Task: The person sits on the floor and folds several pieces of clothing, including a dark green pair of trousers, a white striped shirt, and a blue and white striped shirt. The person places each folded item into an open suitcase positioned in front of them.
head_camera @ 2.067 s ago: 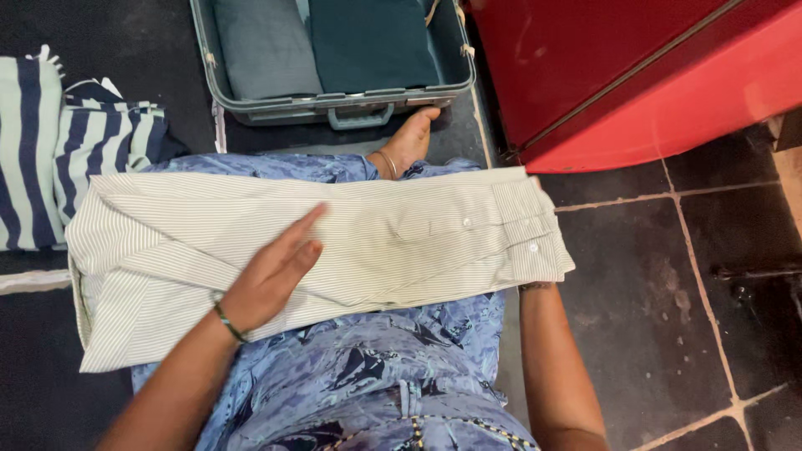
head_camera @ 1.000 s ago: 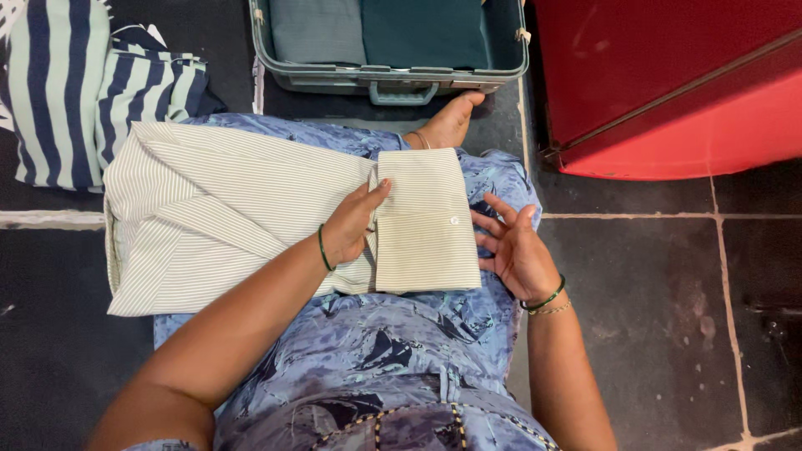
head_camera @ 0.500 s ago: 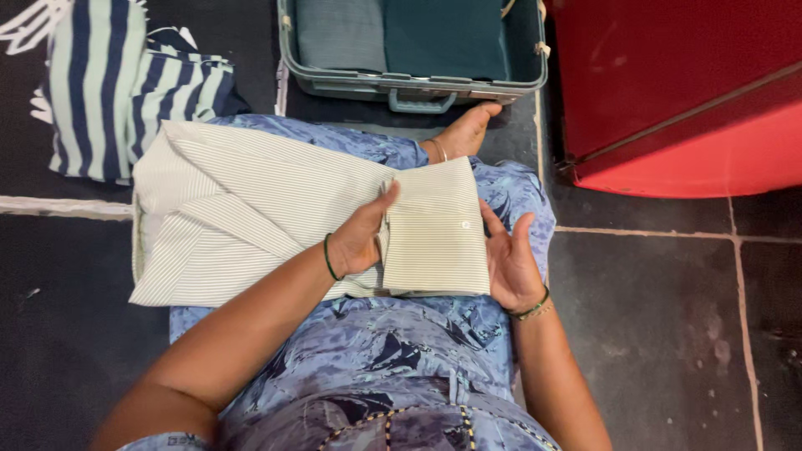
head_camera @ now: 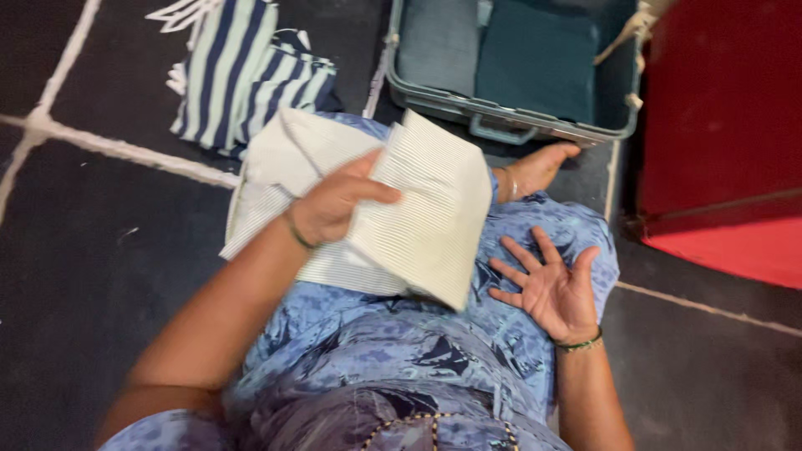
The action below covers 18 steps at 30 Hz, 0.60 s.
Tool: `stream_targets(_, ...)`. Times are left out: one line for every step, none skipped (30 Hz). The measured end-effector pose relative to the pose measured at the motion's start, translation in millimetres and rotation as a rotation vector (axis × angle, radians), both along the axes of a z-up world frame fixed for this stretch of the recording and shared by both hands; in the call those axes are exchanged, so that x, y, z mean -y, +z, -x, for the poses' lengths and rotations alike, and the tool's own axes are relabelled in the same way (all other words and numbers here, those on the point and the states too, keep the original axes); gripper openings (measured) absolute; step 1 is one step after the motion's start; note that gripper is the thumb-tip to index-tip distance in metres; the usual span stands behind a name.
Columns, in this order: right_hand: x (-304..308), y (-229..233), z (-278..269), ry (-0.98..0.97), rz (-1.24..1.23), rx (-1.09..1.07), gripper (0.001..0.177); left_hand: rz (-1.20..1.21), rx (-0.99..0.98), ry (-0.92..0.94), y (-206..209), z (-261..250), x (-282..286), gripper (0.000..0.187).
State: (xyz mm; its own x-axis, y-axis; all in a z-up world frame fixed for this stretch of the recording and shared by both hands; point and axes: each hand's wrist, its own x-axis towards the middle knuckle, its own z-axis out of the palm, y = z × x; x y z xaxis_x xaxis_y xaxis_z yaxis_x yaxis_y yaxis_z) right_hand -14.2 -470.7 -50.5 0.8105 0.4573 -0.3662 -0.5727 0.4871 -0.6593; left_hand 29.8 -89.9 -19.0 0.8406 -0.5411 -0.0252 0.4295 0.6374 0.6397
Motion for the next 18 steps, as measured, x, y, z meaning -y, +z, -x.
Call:
stream_targets(0,-1,-1,0.007,-0.003,0.002,0.094,-0.084,-0.001,0.062,7,5,-26,0.066)
stream_targets(0,-2,-3,0.014,-0.006,0.004,0.094,-0.168,-0.003,0.125,13,12,-51,0.064)
stream_targets(-1,-3,-4,0.015,-0.008,0.007,0.093,-0.222,0.008,0.183,16,18,-75,0.066)
stream_targets(-2,-3,-5,0.02,0.011,0.003,0.094,-0.277,0.019,0.241,16,25,-97,0.068)
stream_targets(-4,-2,-6,0.02,0.03,0.001,0.095,-0.261,-0.006,0.27,13,31,-114,0.067)
stream_targets(-6,-2,-8,0.021,0.049,-0.001,0.095,-0.245,-0.031,0.299,7,38,-131,0.067)
stream_targets(-9,-1,-9,0.023,0.064,-0.006,0.096,-0.227,-0.056,0.327,-2,44,-145,0.066)
stream_targets(-12,0,-11,0.025,0.08,-0.011,0.096,-0.28,-0.089,0.357,-14,48,-155,0.063)
stream_targets(-14,2,-12,0.027,0.099,-0.016,0.096,-0.33,-0.123,0.386,-27,50,-159,0.06)
stream_targets(-18,3,-13,0.033,0.136,-0.021,0.098,-0.379,-0.158,0.416,-36,52,-164,0.057)
stream_targets(-22,4,-14,0.037,0.173,-0.024,0.1,-0.411,-0.165,0.464,-41,56,-169,0.055)
stream_targets(-26,5,-14,0.042,0.21,-0.026,0.102,-0.442,-0.172,0.512,-41,61,-172,0.054)
stream_targets(-29,6,-14,0.048,0.246,-0.031,0.104,-0.473,-0.182,0.56,-37,65,-173,0.053)
stream_targets(-33,6,-14,0.054,0.281,-0.036,0.106,-0.679,-0.138,0.652,-29,68,-171,0.051)
stream_targets(-37,5,-17,0.061,0.316,-0.037,0.108,-0.885,-0.091,0.743,-18,69,-166,0.05)
stream_targets(-43,3,-20,0.093,0.318,-0.041,0.11,-1.092,-0.043,0.832,-4,69,-161,0.049)
stream_targets(-50,-3,-23,0.124,0.319,-0.047,0.111,-1.32,0.192,0.877,10,72,-156,0.047)
stream_targets(-57,-10,-27,0.156,0.32,-0.054,0.112,-1.54,0.439,0.907,25,75,-150,0.045)
